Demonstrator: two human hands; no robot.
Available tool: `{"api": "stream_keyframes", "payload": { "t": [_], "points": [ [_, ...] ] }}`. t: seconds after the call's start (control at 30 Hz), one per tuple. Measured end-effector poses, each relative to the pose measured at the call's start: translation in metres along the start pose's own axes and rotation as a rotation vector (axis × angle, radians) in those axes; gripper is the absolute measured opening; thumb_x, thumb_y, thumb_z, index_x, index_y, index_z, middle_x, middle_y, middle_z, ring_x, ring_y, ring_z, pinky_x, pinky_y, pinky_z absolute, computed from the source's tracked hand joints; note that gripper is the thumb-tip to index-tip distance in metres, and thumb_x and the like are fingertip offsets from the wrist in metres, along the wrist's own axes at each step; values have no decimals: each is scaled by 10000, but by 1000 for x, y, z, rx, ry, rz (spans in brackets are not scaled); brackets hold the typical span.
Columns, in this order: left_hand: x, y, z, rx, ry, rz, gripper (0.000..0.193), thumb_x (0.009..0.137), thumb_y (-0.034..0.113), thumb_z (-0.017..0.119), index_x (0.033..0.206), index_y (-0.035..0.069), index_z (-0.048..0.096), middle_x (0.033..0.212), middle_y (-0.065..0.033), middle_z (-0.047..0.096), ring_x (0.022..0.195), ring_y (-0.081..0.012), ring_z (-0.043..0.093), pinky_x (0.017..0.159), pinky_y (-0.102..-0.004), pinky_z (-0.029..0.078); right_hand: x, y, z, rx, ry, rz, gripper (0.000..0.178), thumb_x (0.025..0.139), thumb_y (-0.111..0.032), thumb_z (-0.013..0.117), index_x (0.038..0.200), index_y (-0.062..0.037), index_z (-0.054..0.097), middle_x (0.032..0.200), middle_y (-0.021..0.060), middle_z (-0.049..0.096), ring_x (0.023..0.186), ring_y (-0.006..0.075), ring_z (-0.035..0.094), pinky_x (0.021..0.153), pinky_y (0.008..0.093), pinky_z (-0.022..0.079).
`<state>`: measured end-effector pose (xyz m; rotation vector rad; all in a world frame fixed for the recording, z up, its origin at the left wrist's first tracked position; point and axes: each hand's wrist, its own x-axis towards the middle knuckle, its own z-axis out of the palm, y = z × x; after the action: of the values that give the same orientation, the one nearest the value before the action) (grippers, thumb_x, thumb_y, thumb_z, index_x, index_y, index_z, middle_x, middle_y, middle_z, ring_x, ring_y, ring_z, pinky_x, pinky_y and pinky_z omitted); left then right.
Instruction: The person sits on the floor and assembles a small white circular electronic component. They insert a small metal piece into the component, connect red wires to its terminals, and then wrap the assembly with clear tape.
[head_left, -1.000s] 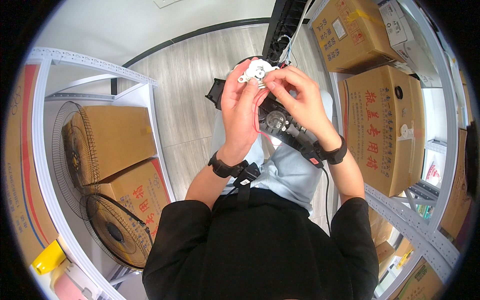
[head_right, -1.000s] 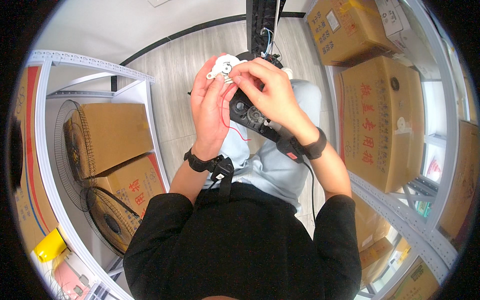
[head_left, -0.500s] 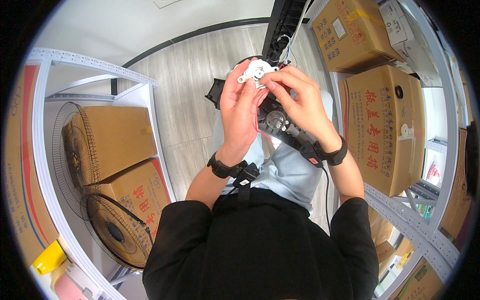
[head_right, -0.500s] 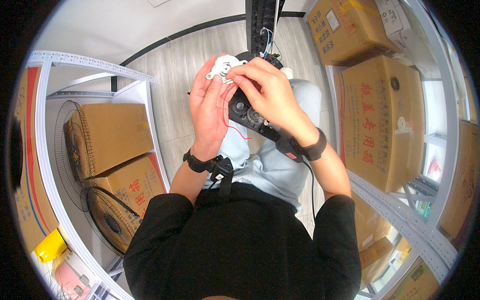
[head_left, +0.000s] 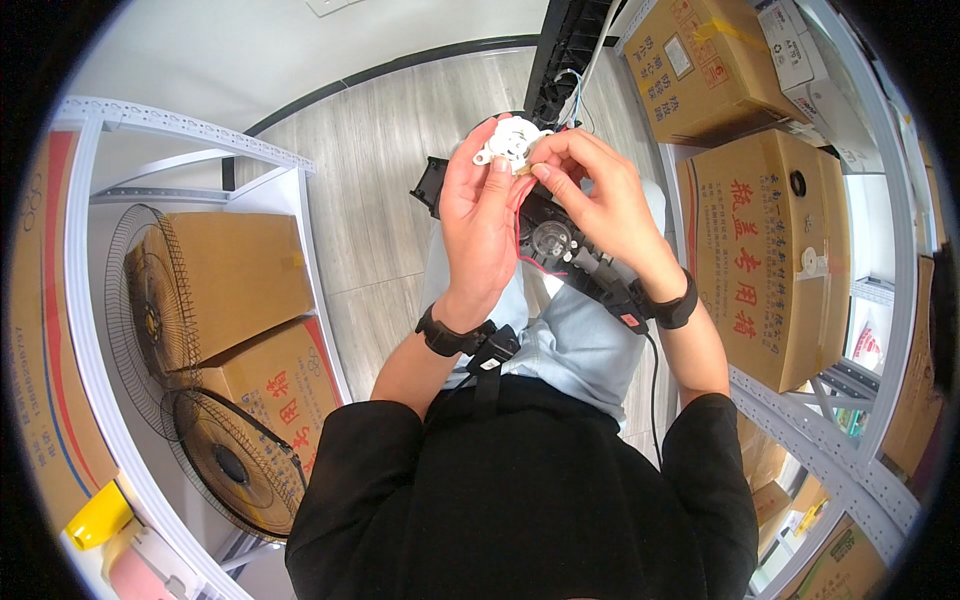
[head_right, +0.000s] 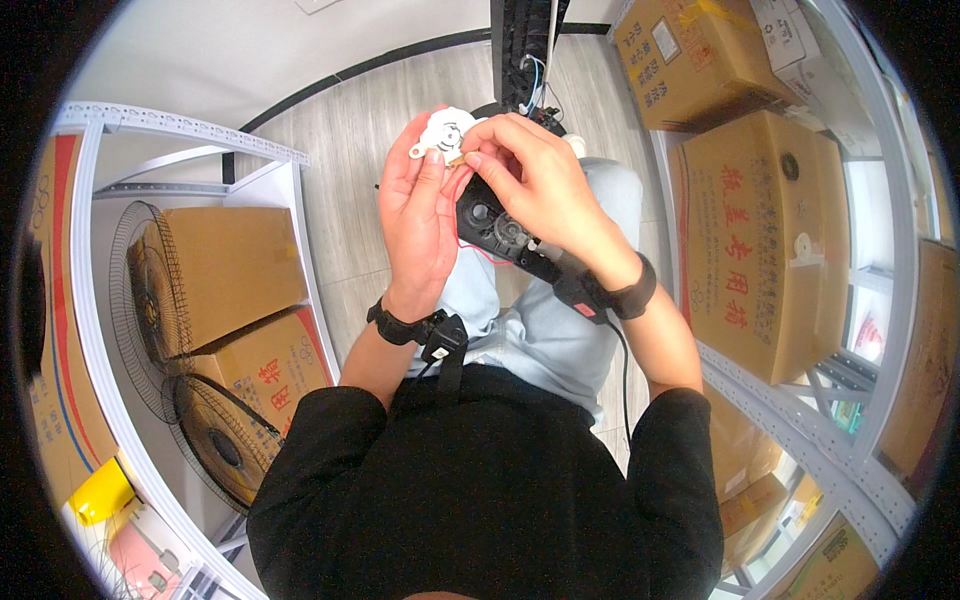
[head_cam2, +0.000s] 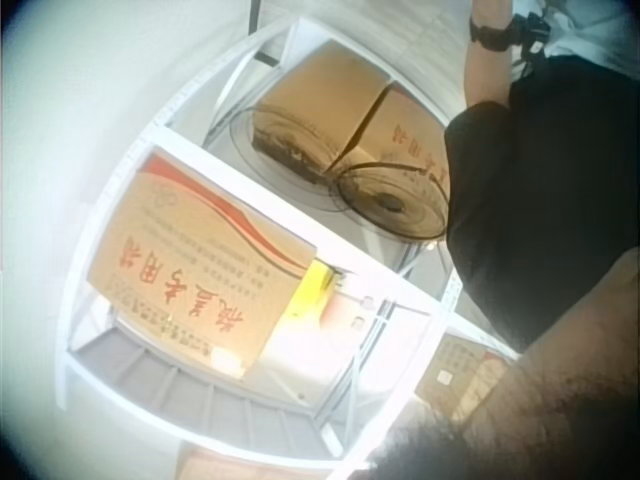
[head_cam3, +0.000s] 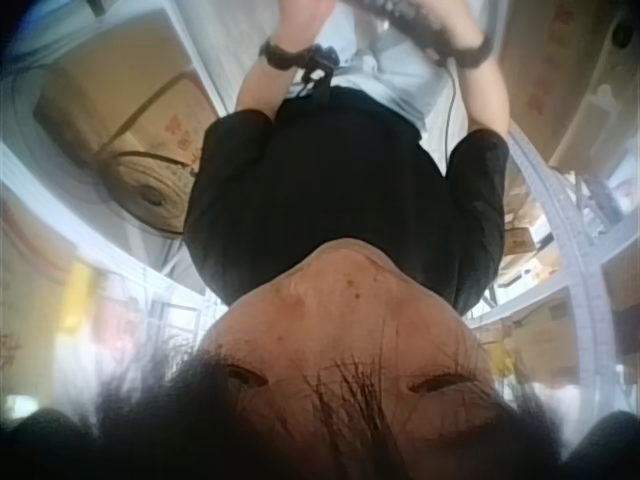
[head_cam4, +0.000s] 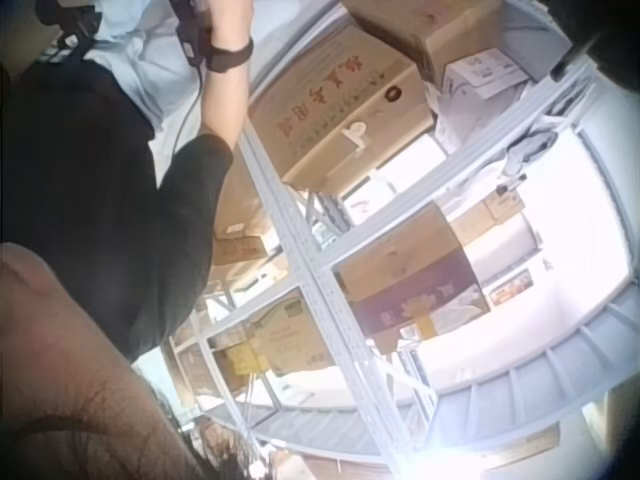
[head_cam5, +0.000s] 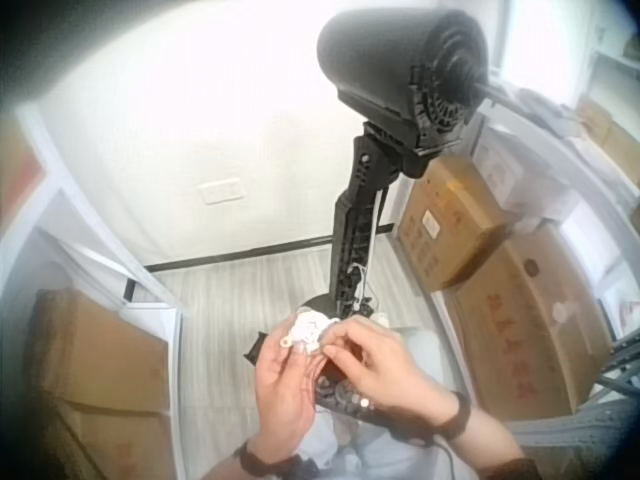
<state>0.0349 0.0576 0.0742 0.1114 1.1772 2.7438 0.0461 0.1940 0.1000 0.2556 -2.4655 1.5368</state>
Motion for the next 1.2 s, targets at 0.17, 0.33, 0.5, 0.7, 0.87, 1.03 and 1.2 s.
{"api": "stream_keyframes", "payload": {
  "t": [0.17,0.33,0.5,0.7,0.87,1.03,1.2],
  "points": [
    [-2,-1,1,46,-11,14,385,976,1,414,1360,-7,386,1366,-165,466,1192,-248,527,986,-362,488,2,3,-3,13,-25,15,80,855,-58,643,924,-28,615,760,36,592,614,104,543,558,242,437],
    [-4,-2,4,55,-37,21,402,970,-13,415,1370,-3,369,1380,-163,455,1201,-242,522,999,-361,477,0,3,0,106,15,132,83,848,-68,660,904,-28,613,718,5,615,603,57,537,548,223,439],
    [-5,-4,1,46,-91,38,479,939,-55,446,1399,3,328,1418,-167,406,1249,-253,477,1038,-377,437,-1,5,4,126,86,134,89,848,-64,661,907,-18,613,734,10,629,631,54,563,563,216,453],
    [-6,-4,0,40,-104,43,521,922,-78,448,1416,5,304,1433,-173,379,1273,-260,450,1061,-385,408,-2,4,4,162,82,138,102,845,-56,665,913,-8,606,751,21,642,653,58,583,574,214,465],
    [-5,-4,1,13,-76,25,509,916,-68,482,1398,5,333,1414,-157,400,1250,-241,469,1036,-370,433,-2,4,5,143,118,150,178,837,-66,688,960,-10,571,748,26,638,642,59,579,577,219,470],
    [-3,-5,-2,62,-57,46,490,912,-61,508,1376,-5,361,1359,-149,456,1193,-218,514,998,-350,467,-2,6,6,190,111,193,222,833,-82,708,979,-13,555,748,19,629,644,53,571,587,213,474],
    [0,0,3,5,53,-35,470,904,-68,505,1355,-18,381,1245,-142,544,1104,-201,576,954,-337,502,-2,13,10,347,102,250,191,843,-73,698,964,-13,564,766,1,623,654,44,558,615,200,476]
  ]
}}
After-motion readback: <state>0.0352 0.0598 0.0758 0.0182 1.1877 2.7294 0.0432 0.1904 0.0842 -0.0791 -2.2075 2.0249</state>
